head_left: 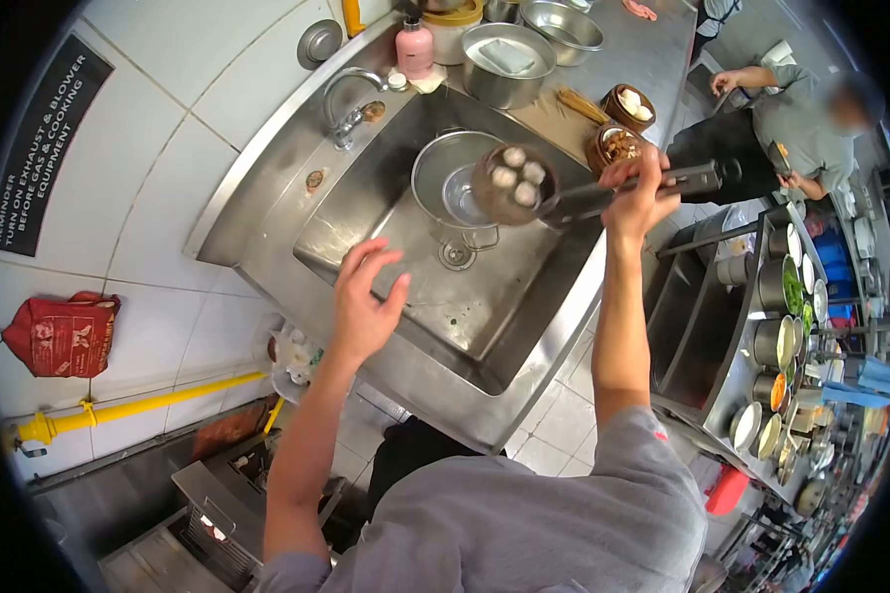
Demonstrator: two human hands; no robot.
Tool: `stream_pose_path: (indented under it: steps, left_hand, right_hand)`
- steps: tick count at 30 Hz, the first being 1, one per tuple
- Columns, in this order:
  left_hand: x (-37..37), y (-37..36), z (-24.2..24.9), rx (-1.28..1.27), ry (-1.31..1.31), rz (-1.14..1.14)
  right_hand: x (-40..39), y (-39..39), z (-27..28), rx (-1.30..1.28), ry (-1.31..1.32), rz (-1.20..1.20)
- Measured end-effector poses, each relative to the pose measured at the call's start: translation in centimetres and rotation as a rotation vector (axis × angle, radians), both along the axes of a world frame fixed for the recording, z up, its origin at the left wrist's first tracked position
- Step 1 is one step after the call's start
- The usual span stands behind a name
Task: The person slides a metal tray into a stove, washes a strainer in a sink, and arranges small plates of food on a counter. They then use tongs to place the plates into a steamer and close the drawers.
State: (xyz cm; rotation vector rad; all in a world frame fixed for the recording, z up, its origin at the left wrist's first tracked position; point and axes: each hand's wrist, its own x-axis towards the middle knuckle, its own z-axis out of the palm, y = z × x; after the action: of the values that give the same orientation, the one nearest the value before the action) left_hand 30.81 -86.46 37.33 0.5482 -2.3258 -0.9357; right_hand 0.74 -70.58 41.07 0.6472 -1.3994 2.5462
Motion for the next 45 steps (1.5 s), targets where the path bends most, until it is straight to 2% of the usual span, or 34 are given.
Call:
stream_pose_path:
  steps: [4,5,7,12,14,17,20,21,22,23,24,25,26,27,29,31,33,38,41,43,45]
  left_hand:
    - [5.8,0.8,-1.4,0.03,-0.065,0.12]
    - [7.3,1.1,-1.8,0.08,-0.096,0.161]
    - [10.4,1.7,-2.7,0.181,-0.157,0.244]
    - [16.7,3.5,-5.1,0.201,-0.229,0.422]
    - [18.7,4.1,-5.8,0.195,-0.256,0.477]
    - [21.5,5.3,-6.2,0.19,-0.293,0.565]
    - [24.1,6.8,-6.2,0.253,-0.304,0.674]
    - [25.5,7.2,-7.0,0.262,-0.299,0.711]
    - [26.8,7.6,-7.7,0.272,-0.295,0.757]
    - [27.6,8.1,-7.8,0.262,-0.302,0.774]
    - [28.4,8.4,-7.9,0.253,-0.309,0.801]
    - [29.5,8.9,-7.9,0.245,-0.317,0.837]
    - [30.7,9.3,-8.4,0.192,-0.306,0.862]
    - [32.1,9.6,-9.5,0.165,-0.295,0.855]
    - [35.9,9.8,-11.3,0.11,-0.275,0.876]
    - [37.7,10.4,-10.8,-0.001,-0.339,0.946]
    - [39.3,11.9,-10.2,0.065,-0.425,1.076]
    - [46.1,17.4,-9.8,0.301,-0.625,1.115]
    - [48.8,21.9,-6.7,0.362,-0.487,1.326]
    - [51.3,25.0,-7.7,0.383,-0.309,1.396]
    - [53.3,27.9,-8.0,0.399,-0.197,1.459]
  right_hand:
    - [-7.7,-3.8,-1.4,0.067,0.02,-0.203]
    - [-8.9,-4.3,-1.5,0.149,-0.045,-0.271]
    - [-12.5,-5.5,-2.9,0.204,0.024,-0.381]
    - [-18.6,-7.4,-7.3,0.172,0.039,-0.4]
    - [-16.4,-7.4,-5.4,0.104,0.056,-0.417]
    - [-16.6,-5.6,-5.8,0.035,0.159,-0.521]
    - [-9.9,-2.4,-4.1,0.099,0.082,-0.435]
    - [-8.4,-1.0,-4.6,0.254,0.228,-0.477]
    - [-6.0,-0.6,-5.6,0.106,0.056,-0.322]
    - [-3.4,-0.2,-5.7,0.156,0.106,-0.314]
    - [-0.8,0.5,-6.1,0.168,0.063,-0.129]
    - [0.7,1.0,-7.2,0.317,0.163,-0.193]
    - [3.3,0.5,-7.7,0.298,0.11,-0.158]
    - [6.7,-0.1,-6.3,0.223,0.045,0.0]
    - [10.3,-1.4,-6.7,0.227,0.06,0.153]
    - [13.4,-3.2,-7.2,0.22,0.132,0.302]
    - [17.8,-5.7,-5.5,0.171,0.097,0.517]
    - [32.0,-12.2,-0.9,0.083,0.257,1.131]
    - [42.3,-14.2,1.2,-0.011,0.238,1.436]
    - [49.2,-14.9,2.4,-0.046,0.271,1.642]
    - [56.4,-14.5,3.6,-0.085,0.241,1.747]
